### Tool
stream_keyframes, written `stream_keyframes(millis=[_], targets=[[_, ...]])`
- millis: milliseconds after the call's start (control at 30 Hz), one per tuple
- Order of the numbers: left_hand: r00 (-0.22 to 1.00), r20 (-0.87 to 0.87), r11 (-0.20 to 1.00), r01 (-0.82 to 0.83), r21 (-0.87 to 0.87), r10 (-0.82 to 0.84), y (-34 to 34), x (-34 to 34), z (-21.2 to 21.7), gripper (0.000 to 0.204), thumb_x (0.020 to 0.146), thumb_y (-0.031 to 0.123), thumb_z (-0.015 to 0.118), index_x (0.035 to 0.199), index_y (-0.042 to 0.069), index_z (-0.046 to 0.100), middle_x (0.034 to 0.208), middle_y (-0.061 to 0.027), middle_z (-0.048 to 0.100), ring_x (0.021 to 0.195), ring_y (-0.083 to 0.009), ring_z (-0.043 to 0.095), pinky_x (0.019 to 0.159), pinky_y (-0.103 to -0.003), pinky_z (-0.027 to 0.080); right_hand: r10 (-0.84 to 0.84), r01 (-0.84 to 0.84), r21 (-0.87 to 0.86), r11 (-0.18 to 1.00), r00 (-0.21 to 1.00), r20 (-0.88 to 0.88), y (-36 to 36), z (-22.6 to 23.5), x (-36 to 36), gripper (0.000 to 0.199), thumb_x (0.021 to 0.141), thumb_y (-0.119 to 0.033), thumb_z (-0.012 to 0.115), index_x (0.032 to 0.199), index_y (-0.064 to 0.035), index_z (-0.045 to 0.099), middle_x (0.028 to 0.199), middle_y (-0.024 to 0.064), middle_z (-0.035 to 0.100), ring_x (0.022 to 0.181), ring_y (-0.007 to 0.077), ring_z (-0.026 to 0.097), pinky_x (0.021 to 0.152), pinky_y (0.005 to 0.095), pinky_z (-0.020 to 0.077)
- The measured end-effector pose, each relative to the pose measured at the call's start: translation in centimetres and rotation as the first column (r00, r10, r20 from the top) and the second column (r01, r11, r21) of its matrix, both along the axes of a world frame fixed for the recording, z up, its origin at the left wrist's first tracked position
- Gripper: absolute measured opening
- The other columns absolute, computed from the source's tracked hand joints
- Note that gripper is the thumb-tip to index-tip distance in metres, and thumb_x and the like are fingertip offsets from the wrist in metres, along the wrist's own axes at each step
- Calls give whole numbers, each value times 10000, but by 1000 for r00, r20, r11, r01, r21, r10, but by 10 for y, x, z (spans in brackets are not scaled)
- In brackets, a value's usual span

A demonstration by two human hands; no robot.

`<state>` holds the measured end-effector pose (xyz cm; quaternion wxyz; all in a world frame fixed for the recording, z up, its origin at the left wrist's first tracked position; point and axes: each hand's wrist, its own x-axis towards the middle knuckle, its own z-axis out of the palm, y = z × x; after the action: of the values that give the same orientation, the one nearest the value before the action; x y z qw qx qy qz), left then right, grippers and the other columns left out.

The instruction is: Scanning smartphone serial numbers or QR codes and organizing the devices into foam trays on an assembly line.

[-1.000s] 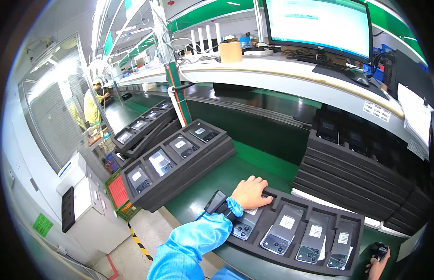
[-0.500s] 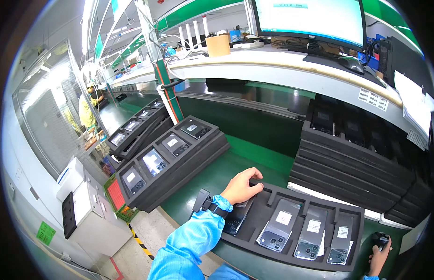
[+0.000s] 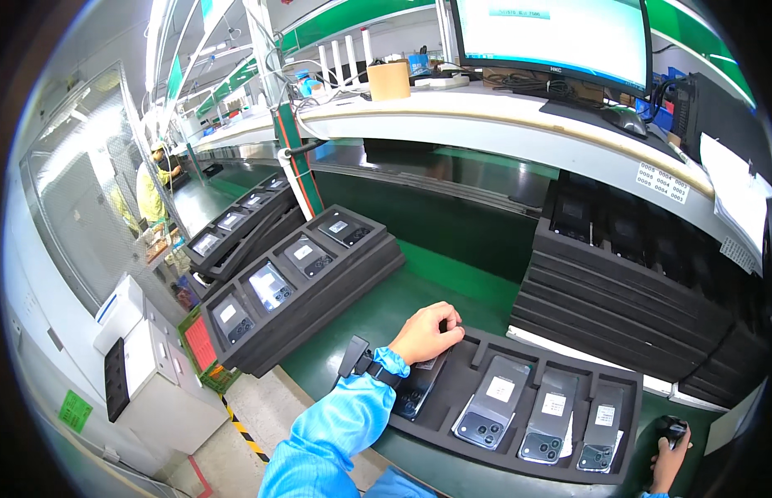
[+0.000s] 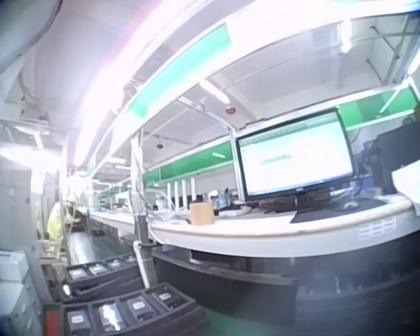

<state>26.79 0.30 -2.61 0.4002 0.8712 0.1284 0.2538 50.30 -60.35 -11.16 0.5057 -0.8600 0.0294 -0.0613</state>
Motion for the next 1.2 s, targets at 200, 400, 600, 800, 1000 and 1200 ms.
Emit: stream_keyframes(millis=[200, 400, 600, 800, 1000, 1200], targets=[[1000, 5, 1000, 10, 15, -10, 1, 0, 0, 225, 816, 122, 720, 739, 25, 533, 978, -130, 680, 901, -235, 652, 801, -350, 512, -5, 5, -17, 1000, 1000, 17, -1, -3, 2, 706, 875, -50, 575, 1538, -187, 376, 1062, 112, 613, 458, 118, 478, 385, 263, 402], [1000, -23, 1000, -8, 14, 9, 1, 0, 0, 231, 815, 119, 721, 736, 26, 525, 979, -133, 685, 902, -247, 659, 811, -357, 516, -4, 4, -22, 1000, 1000, 26, -4, -5, 2, 701, 873, -44, 578, 1531, -184, 382, 1022, 111, 615, 459, 120, 476, 385, 265, 398], [1000, 7, 1000, 10, 19, -10, 1, 1, 0, 226, 812, 113, 718, 734, 25, 526, 974, -137, 682, 904, -249, 660, 806, -360, 516, -18, 18, -23, 1000, 1000, 20, 1, -2, 0, 698, 876, -43, 573, 1532, -187, 383, 1002, 106, 608, 460, 121, 476, 387, 264, 397], [1000, -21, 1000, 0, -2, 0, 0, 0, 0, 219, 812, 113, 721, 740, 24, 534, 977, -143, 678, 911, -259, 661, 813, -364, 517, -37, 37, -26, 999, 999, -16, 20, 22, -15, 698, 879, -47, 573, 1535, -189, 383, 999, 102, 604, 459, 119, 471, 389, 257, 396], [1000, 10, 1000, 6, 13, -6, 0, 0, 1, 221, 815, 117, 722, 742, 24, 536, 974, -139, 676, 909, -252, 657, 814, -357, 516, 45, -47, -139, 989, 999, -18, 37, 58, -37, 586, 933, -140, 722, 1448, 0, 478, 1135, 177, 664, 728, 197, 677, 605, 300, 550], [1000, -27, 1000, -3, 3, 3, 1, 0, -1, 229, 814, 123, 723, 737, 27, 529, 979, -140, 680, 913, -266, 663, 812, -366, 516, 54, -44, -168, 985, 997, 50, 39, 58, -38, 582, 927, -153, 738, 1434, -1, 496, 1086, 168, 674, 642, 178, 656, 524, 270, 524]])
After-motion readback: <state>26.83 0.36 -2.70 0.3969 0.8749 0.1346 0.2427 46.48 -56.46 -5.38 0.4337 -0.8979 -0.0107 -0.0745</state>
